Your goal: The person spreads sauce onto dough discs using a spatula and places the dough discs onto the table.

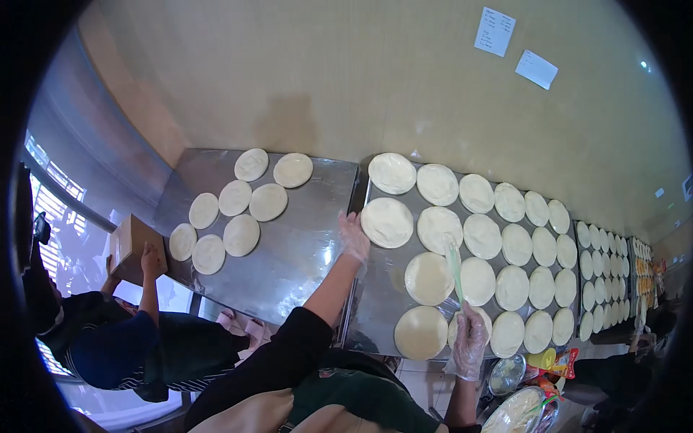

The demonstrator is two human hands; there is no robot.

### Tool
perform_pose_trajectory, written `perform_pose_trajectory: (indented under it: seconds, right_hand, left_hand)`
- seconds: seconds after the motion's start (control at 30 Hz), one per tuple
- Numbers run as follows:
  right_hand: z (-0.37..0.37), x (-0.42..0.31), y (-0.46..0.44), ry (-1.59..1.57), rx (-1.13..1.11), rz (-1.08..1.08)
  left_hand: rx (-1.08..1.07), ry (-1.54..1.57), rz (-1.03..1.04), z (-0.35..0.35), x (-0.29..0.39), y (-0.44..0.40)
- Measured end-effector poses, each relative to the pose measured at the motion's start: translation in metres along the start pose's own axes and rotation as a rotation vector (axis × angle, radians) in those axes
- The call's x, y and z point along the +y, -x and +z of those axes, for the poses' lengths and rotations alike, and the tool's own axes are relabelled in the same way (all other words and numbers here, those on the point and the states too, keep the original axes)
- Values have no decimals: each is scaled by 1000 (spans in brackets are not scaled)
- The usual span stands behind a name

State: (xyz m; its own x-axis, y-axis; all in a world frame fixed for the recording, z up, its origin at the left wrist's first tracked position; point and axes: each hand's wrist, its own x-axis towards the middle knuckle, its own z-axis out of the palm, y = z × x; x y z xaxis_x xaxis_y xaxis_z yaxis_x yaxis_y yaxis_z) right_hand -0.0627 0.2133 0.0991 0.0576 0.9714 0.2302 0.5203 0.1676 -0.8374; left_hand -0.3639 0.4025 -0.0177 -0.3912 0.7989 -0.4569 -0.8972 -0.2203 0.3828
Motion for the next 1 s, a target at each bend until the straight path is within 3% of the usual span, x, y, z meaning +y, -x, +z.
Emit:
perform_pose_trajectory:
  seconds: [0.07, 0.13, 0.2, 0.27, 0.3, 0.37, 0.43, 0.47, 0.53, 0.6, 0.63, 0.7, 0.8, 1.0]
  right_hand:
    - [8, -12, -1, 104, -26, -32]
    - [18, -10, -2, 83, -25, -16]
    - [28, -5, -5, 50, -54, -15]
    - [32, -2, -9, -28, -77, 96]
    - [35, -4, -12, 0, -79, 103]
    - [45, -13, -18, 14, -106, 55]
    - [55, -16, -24, 41, -113, 0]
    - [61, -21, -28, 38, -135, -8]
    - [73, -33, -31, -22, -177, 13]
    - [88, -35, -34, -51, -189, 42]
    - [95, -35, -35, -83, -190, 75]
    - [104, -39, -37, -77, -221, 59]
    - [114, -41, -39, -85, -259, 5]
    - [120, -51, -33, -80, -238, -41]
  left_hand:
    - [-89, -99, -62, 17, 3, 4]
    - [-123, -488, 45, 26, 7, 18]
    - [-129, -617, -48, 28, 24, 20]
    - [94, -1119, 81, 28, 66, 21]
    - [129, -1107, 99, -3, 81, -6]
    - [43, -1303, 780, -95, 112, -74]
    - [399, -1361, 883, -107, 197, -66]
    - [395, -1474, 899, -104, 254, -38]
    - [615, -1776, 782, -167, 315, -77]
    - [550, -2070, 503, -208, 362, -101]
    - [553, -2066, 495, -201, 374, -95]
    - [416, -2274, 109, -186, 390, -81]
    - [482, -2289, 81, -181, 393, -82]
    - [322, -2186, -77, -233, 392, -98]
